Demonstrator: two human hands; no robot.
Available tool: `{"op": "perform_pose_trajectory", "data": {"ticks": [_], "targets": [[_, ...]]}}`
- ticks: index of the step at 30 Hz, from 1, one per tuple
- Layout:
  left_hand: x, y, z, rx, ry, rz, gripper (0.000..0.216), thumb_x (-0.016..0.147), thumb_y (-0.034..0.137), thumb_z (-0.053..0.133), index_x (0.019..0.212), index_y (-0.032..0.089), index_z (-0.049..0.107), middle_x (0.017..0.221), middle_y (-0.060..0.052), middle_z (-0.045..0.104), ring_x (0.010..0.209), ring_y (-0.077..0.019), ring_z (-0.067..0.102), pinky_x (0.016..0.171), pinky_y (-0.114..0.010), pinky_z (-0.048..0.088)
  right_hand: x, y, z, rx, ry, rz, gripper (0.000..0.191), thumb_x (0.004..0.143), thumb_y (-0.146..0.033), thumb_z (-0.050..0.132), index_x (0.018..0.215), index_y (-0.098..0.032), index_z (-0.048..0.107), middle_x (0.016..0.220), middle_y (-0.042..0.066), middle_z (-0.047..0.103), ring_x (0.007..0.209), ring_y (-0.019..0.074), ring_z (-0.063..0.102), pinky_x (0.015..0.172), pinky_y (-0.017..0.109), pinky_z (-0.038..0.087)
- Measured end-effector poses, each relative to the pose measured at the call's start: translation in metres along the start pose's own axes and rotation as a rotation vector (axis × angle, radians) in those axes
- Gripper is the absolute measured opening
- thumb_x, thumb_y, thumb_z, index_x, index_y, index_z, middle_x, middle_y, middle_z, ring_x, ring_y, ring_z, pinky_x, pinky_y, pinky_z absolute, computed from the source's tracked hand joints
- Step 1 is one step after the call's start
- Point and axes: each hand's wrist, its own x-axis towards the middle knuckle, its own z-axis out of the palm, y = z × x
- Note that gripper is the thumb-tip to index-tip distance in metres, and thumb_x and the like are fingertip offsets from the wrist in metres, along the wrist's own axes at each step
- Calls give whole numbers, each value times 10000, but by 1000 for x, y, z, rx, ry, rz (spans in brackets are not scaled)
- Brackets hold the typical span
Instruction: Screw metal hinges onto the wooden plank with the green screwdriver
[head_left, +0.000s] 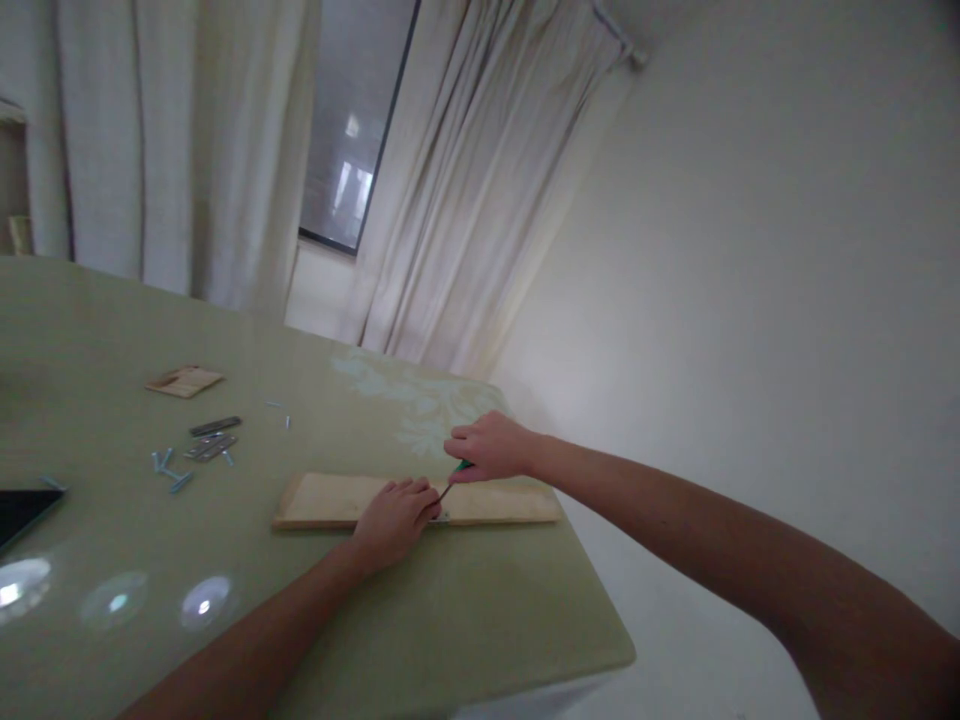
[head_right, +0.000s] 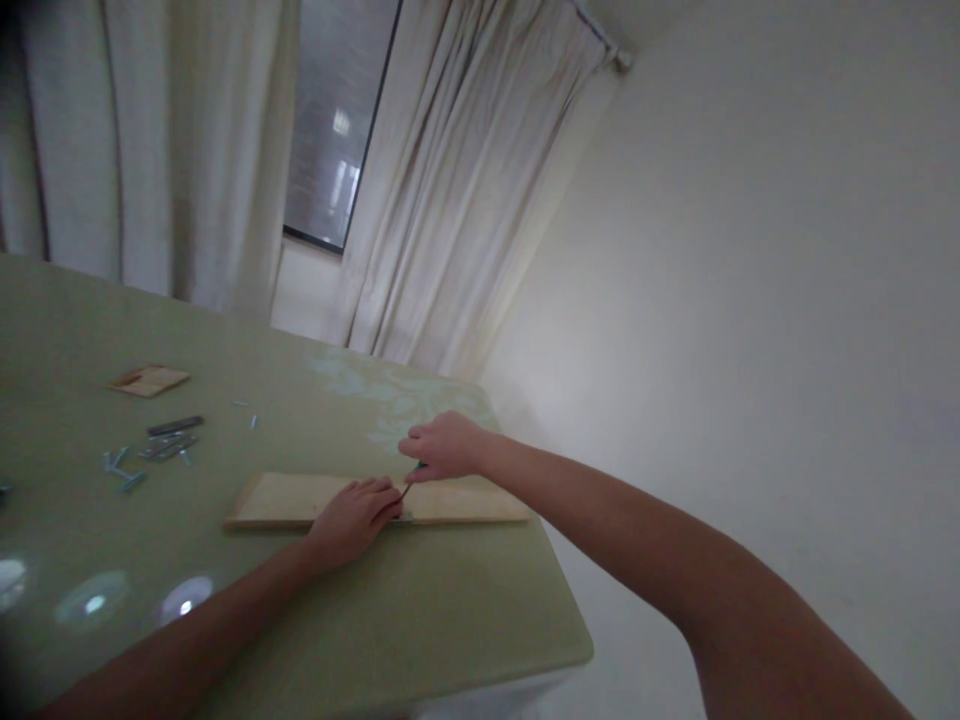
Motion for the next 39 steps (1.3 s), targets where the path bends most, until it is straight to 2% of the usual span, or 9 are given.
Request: {"op": "perform_pose_trajectory", "data": {"ticks": [3,5,11,17,23,26,31,36,39], "targets": [[0,0,-1,-15,-2,-9,285,1085,335,448,1047,229,710,1078,-66,729,1071,-258,655,909,-367,416,7,-5,5,21,4,187,548,1038,-575,502,1128,-86,734,1073,245,762,924,322,745,680,346,486],[1,0,-2,-21,-10,-15,280,1081,320,449,1036,229,710,1075,-63,733,1066,-255,659,902,-360,417,11,-1,3,69,-40,187,565,957,-638,622,1038,-95,755,966,199,776,812,288,738,611,313,459],[4,-3,0,-52,-23,-26,259,1061,304,481,953,220,701,1026,-63,729,1018,-245,664,870,-341,414,3,19,-1,192,89,-244,352,893,-469,808,1114,-212,717,1116,73,759,986,201,684,774,257,416],[6,-7,1,-136,-9,-64,156,991,282,595,901,218,705,958,-31,738,947,-206,662,831,-299,410,-1,8,11,247,166,139,483,979,-607,636,988,-133,725,914,151,766,867,270,694,647,294,373],[10,-9,0,-177,-25,-91,129,925,257,652,821,208,710,877,-16,729,833,-179,646,732,-277,384,-20,24,-8,383,77,-174,344,930,-423,772,1204,-229,696,1005,39,794,869,178,695,703,243,406],[8,-6,-3,-183,-23,-95,166,944,293,630,828,209,715,862,-20,723,825,-182,642,718,-280,377,-21,19,-11,216,122,-65,327,952,-524,706,1095,-233,751,954,57,797,895,234,718,686,276,395],[6,-1,-8,-174,-27,-67,316,1022,350,511,827,216,721,896,-41,726,876,-201,657,765,-295,397,-13,1,-9,76,113,246,712,1029,-720,360,989,-146,779,978,199,786,900,328,744,638,335,427],[8,-2,-10,-167,-56,-35,334,1031,322,491,821,215,728,924,-45,728,894,-203,667,798,-302,416,-11,7,-23,39,19,-74,404,942,-573,692,1209,-270,699,1142,94,787,1039,275,727,701,294,444],[7,-2,-10,-166,-58,-42,314,1026,323,509,842,212,738,925,-46,728,892,-205,667,793,-301,421,-6,5,-24,4,7,-102,365,987,-568,633,1191,-272,699,1152,103,785,1060,285,729,740,311,462]]}}
